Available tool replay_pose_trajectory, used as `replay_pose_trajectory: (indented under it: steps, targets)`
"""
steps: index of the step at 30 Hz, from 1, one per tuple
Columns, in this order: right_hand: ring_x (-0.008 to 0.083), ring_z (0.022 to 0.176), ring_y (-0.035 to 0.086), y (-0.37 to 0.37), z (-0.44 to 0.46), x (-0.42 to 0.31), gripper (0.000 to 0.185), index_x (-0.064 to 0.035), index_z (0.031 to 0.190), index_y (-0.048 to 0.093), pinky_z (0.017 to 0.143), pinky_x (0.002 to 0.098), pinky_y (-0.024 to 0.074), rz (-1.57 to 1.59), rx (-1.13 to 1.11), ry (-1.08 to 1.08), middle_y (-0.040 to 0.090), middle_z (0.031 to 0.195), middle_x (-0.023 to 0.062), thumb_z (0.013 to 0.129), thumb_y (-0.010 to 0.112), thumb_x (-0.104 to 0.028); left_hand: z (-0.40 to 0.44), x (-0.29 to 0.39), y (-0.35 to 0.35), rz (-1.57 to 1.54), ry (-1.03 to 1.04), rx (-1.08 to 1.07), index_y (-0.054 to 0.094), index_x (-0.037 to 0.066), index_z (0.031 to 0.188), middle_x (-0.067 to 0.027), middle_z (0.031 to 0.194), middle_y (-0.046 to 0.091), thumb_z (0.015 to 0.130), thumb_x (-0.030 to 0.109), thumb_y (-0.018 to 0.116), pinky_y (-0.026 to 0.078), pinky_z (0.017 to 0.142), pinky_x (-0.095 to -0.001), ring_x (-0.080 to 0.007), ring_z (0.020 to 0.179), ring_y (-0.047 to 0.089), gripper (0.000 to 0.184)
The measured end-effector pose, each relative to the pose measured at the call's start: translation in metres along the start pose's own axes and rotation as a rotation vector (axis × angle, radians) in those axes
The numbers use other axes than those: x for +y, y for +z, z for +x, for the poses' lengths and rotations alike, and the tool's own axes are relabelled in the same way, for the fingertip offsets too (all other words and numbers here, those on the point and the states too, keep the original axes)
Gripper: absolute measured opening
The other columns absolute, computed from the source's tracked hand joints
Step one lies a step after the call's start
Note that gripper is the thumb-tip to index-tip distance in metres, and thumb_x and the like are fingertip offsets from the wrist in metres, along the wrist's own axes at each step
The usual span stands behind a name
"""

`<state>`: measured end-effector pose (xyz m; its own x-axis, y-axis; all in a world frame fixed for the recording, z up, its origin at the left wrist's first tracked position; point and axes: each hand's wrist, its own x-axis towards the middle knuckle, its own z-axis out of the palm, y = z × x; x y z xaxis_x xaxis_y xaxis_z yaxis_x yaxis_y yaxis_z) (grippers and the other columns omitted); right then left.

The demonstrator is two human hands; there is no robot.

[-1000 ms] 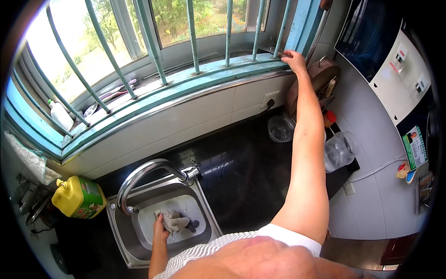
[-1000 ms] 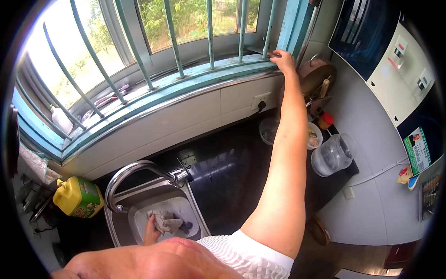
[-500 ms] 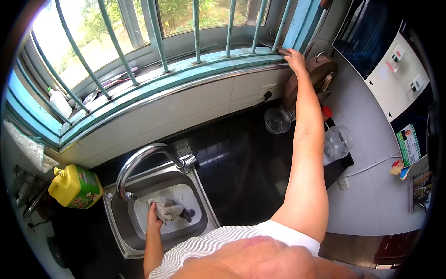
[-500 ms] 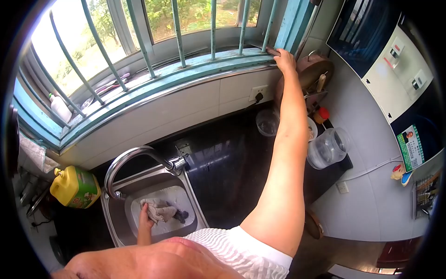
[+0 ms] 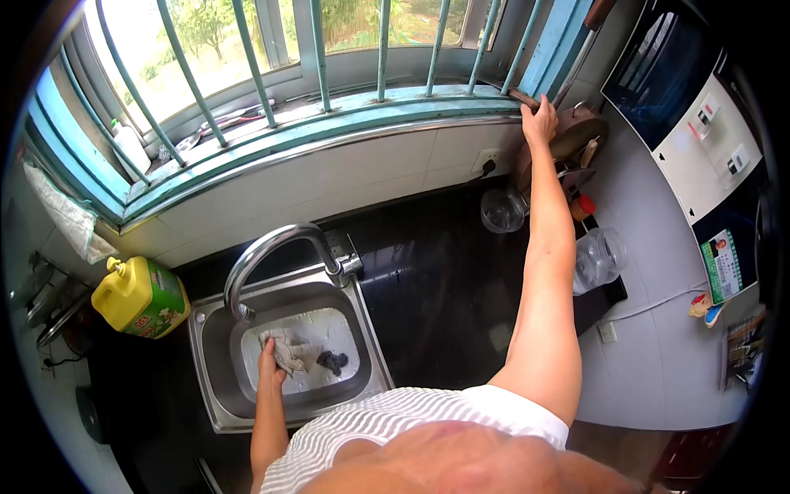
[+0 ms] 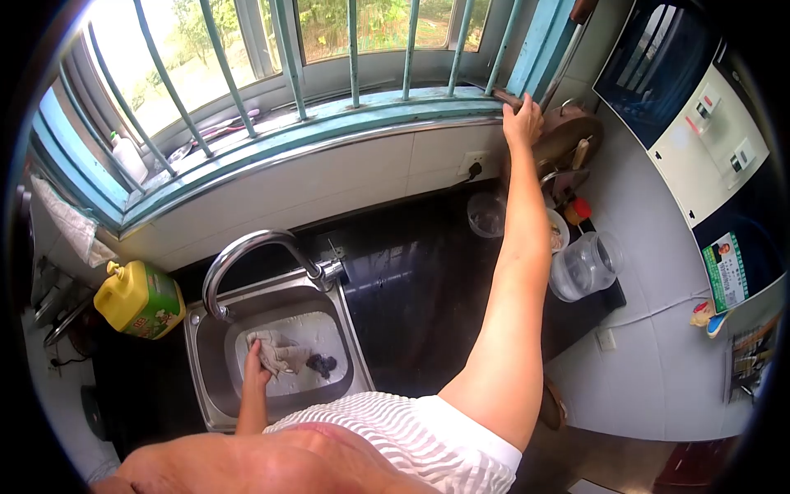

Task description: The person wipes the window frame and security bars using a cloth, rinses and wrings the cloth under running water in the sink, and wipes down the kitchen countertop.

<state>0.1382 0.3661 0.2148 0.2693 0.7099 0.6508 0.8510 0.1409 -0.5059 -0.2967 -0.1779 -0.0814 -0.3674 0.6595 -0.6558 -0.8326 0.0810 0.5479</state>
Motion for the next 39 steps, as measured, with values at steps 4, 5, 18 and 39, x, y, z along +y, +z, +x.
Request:
replay_pose_trajectory:
  steps: [4, 5, 18, 39]
  targets:
    - [0.0320, 0.095, 0.049, 0.009, -0.024, 0.007, 0.042, -0.0048, 0.104, 0.053, 0.082, 0.0396, 0.0379, 0.159, 0.275, -0.313, 0.054, 0.101, 0.0151, 0.066, 0.063, -0.022, 0.001, 0.000, -0.002, -0.027, -0.024, -0.014, 0.047, 0.003, 0.108, -0.0123, 0.105, 0.054, 0.087, 0.025, 0.044, 0.045, 0.083, -0.0433, -0.0285, 0.097, 0.054, 0.030]
    - [0.0317, 0.095, 0.049, 0.008, -0.034, 0.003, 0.041, -0.0050, 0.103, 0.053, 0.082, 0.0392, 0.0378, 0.209, 0.231, -0.340, 0.054, 0.101, 0.0147, 0.066, 0.063, -0.019, 0.004, -0.001, -0.005, -0.026, -0.030, -0.032, 0.047, 0.003, 0.109, -0.0122, 0.106, 0.054, 0.087, 0.025, 0.044, 0.044, 0.084, -0.0432, -0.0284, 0.097, 0.053, 0.031]
    - [0.0269, 0.094, 0.049, -0.073, -0.141, -0.197, 0.024, -0.0060, 0.095, 0.055, 0.082, 0.0354, 0.0388, 0.598, -0.144, -0.968, 0.054, 0.097, 0.0096, 0.071, 0.056, -0.008, -0.010, 0.018, 0.006, 0.144, 0.098, -0.024, 0.049, 0.005, 0.108, -0.0115, 0.105, 0.055, 0.087, 0.023, 0.044, 0.046, 0.081, -0.0406, -0.0271, 0.094, 0.055, 0.028]
    - [0.0221, 0.131, 0.009, 0.148, -0.116, -0.395, 0.049, -0.0048, 0.132, 0.024, 0.103, 0.0484, 0.0063, -0.786, -0.172, -0.980, 0.014, 0.141, 0.0087, 0.085, 0.028, -0.017, -0.017, 0.033, 0.045, -0.178, 0.194, -0.093, 0.049, 0.000, 0.105, -0.0120, 0.098, 0.057, 0.089, 0.023, 0.041, 0.048, 0.075, -0.0365, -0.0233, 0.087, 0.058, 0.029]
